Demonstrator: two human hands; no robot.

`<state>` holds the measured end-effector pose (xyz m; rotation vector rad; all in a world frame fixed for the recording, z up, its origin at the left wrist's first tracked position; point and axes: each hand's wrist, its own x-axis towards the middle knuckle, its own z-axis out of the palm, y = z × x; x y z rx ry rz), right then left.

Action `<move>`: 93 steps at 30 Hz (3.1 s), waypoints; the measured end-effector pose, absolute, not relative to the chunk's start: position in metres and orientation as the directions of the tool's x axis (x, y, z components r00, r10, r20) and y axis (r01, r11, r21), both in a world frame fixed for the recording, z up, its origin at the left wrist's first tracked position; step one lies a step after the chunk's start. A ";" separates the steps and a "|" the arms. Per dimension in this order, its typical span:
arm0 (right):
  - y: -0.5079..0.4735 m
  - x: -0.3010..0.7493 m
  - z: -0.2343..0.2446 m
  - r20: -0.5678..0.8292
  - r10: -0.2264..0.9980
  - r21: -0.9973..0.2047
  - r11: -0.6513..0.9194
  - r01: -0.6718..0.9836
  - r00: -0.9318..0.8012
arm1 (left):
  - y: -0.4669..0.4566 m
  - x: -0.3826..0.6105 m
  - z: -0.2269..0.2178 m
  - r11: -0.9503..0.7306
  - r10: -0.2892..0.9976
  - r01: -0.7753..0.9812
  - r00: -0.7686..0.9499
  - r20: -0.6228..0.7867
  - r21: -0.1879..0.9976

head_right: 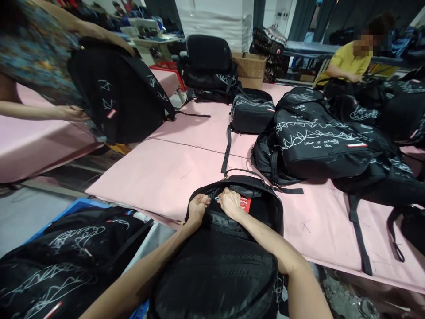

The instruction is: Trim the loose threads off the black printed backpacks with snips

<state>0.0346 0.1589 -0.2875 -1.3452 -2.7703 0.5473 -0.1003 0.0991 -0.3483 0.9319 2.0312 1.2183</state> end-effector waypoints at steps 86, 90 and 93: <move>0.040 0.178 -0.257 -0.392 0.883 -0.173 0.203 0.964 -0.257 | 0.010 -0.058 -0.279 0.112 0.954 0.916 0.010 -0.300 0.386; 0.043 0.179 -0.258 -0.384 0.883 -0.224 0.195 0.955 -0.270 | 0.026 -0.063 -0.277 0.119 0.937 0.922 0.018 -0.348 0.369; 0.044 0.178 -0.256 -0.369 0.892 -0.264 0.167 0.950 -0.260 | 0.019 -0.059 -0.271 0.002 0.935 0.916 0.141 -0.326 0.401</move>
